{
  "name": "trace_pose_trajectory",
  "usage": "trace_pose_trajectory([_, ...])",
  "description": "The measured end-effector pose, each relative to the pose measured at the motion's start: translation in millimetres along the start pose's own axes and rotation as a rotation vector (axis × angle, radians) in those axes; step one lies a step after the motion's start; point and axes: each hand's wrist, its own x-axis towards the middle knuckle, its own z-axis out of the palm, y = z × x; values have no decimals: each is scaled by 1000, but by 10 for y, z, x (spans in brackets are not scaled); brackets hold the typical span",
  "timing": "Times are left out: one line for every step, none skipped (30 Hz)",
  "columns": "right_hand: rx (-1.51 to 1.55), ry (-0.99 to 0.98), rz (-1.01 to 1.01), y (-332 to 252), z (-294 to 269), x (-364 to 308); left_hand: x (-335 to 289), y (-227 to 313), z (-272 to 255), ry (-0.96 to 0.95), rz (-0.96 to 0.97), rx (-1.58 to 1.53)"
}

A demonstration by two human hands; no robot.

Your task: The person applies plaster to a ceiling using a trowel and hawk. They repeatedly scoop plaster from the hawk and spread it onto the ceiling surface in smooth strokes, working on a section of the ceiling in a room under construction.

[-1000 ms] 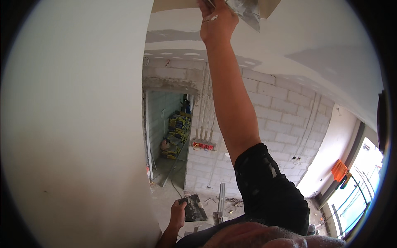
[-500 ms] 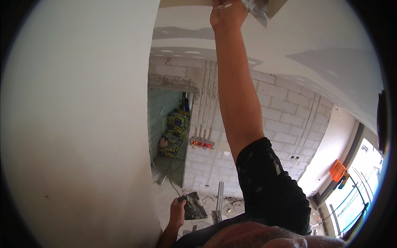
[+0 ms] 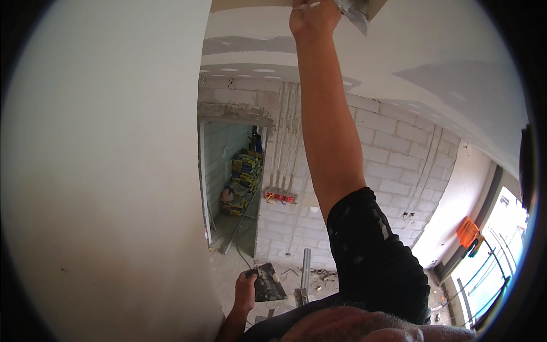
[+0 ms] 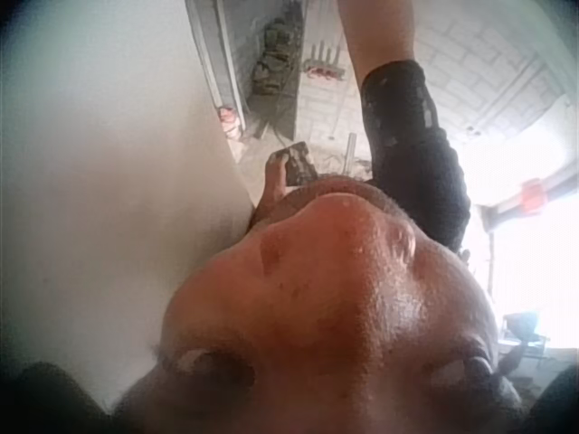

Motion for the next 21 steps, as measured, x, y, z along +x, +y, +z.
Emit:
trace_pose_trajectory([6, 10, 4, 5, 3, 1, -9, 10, 3, -5, 5, 3])
trace_pose_trajectory([12, 21, 7, 11, 7, 3, -20, 24, 7, -4, 4, 9])
trace_pose_trajectory([10, 23, 13, 14, 8, 5, -31, 39, 12, 7, 0, 20])
trace_pose_trajectory([8, 26, 19, 18, 9, 6, -42, 55, 19, 1, 7, 30])
trace_pose_trajectory([6, 28, 25, 21, 11, 7, -56, 71, 27, 7, 12, 45])
trace_pose_trajectory([11, 19, 19, 25, 13, 6, -66, 90, 34, 14, 19, 66])
trace_pose_trajectory([15, 10, 13, 28, 17, 4, -77, 108, 40, 10, 19, 62])
trace_pose_trajectory([20, 1, 7, 31, 21, 1, -87, 128, 44, 8, 21, 64])
trace_pose_trajectory([16, 18, 9, 32, 27, -5, -99, 146, 47, 6, 23, 66])
trace_pose_trajectory([11, 35, 11, 32, 36, -9, -109, 163, 51, 8, 23, 71])
trace_pose_trajectory([7, 53, 13, 30, 47, -15, -119, 176, 54, 10, 22, 75])
trace_pose_trajectory([7, 61, 16, 26, 58, -21, -128, 185, 56, 15, 24, 87])
trace_pose_trajectory([8, 69, 20, 21, 69, -27, -135, 190, 56, 5, 18, 63])
trace_pose_trajectory([8, 76, 24, 17, 83, -31, -140, 191, 55, -2, 16, 46])
trace_pose_trajectory([17, 92, 32, 15, 95, -33, -140, 188, 52, -8, 14, 28])
trace_pose_trajectory([26, 107, 39, 16, 107, -34, -135, 183, 48, -9, 19, 27])
trace_pose_trajectory([34, 122, 46, 20, 114, -34, -123, 175, 41, -10, 23, 26])
trace_pose_trajectory([45, 119, 42, 27, 118, -32, -113, 163, 32, -2, 19, 34])
trace_pose_trajectory([56, 115, 37, 38, 120, -29, -101, 149, 19, -7, 25, 23])
trace_pose_trajectory([66, 112, 32, 52, 114, -26, -89, 133, 7, -4, 21, 23])
trace_pose_trajectory([61, 113, 37, 70, 106, -21, -75, 117, -7, 4, 11, 29])
